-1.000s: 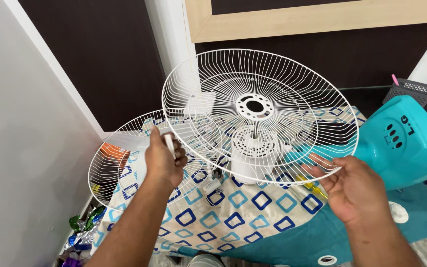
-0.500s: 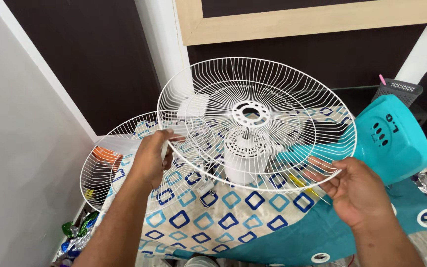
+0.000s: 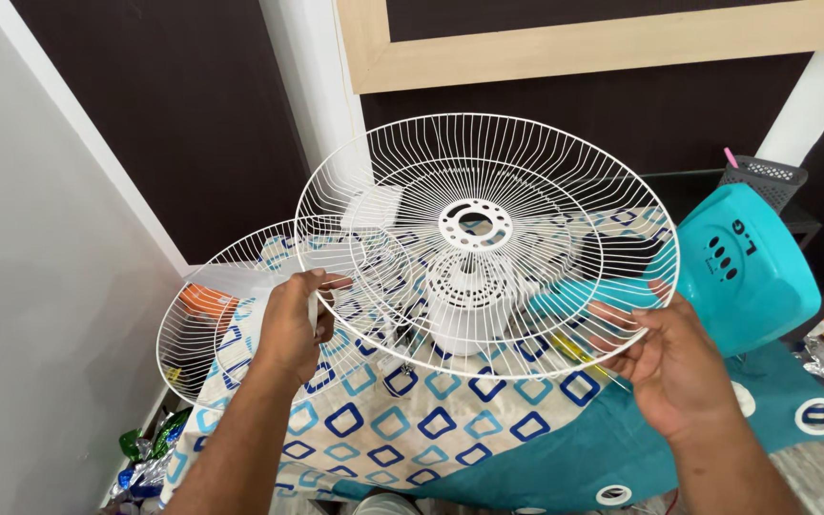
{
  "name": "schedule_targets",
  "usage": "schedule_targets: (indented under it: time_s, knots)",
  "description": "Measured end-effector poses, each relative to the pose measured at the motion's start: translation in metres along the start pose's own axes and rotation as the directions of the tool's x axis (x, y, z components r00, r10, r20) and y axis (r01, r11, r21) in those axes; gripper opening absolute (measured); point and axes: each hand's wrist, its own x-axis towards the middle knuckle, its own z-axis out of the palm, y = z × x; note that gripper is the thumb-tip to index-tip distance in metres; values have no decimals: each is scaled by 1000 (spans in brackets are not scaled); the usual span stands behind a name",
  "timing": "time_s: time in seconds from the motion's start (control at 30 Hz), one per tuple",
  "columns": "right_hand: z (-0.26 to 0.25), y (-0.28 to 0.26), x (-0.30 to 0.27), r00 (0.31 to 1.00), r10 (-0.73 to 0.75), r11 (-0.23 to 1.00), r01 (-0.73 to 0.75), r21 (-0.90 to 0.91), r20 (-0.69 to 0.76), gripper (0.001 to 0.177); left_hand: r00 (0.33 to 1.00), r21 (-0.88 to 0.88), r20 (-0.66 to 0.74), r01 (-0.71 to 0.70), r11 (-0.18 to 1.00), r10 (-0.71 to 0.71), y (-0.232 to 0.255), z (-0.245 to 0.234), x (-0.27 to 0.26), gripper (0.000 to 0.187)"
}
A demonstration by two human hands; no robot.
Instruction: The person reassembles a disassembled electric fan on a table. They attach the motor housing to the fan head, secure it with a screwdriver, then fit the front grille and fan blades, and finally attach the rear grille.
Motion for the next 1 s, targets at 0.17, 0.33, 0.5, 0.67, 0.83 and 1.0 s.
schedule_targets:
  time_s: [0.17,0.33,0.5,0.67,0.83,1.0]
  knots:
    - [5,-2,-6,1000,-21,1000,21,6,0,46,1000,-68,-20,-9,998,8,-6,0,-3,45]
    - [7,-4,-7,997,-80,996,80,50,14,50,999,-105,-3,-53,993,53,-9,-4,-6,45]
    - [-4,9,-1,1000,6,1000,-5,13,-10,42,1000,-51,-20,-10,999,9,-16,-6,-1,45]
    - [-21,34,11,996,82,997,-82,-13,39,34,994,-15,-32,103,995,-103,-29,-10,6,46]
    - [-27,47,13,987,146,987,-150,-60,-68,34,992,30,-1,128,991,-128,-43,-13,2,48]
    - [-28,46,13,990,142,990,-142,-23,-20,29,996,18,-26,89,996,-89,-44,-12,0,48]
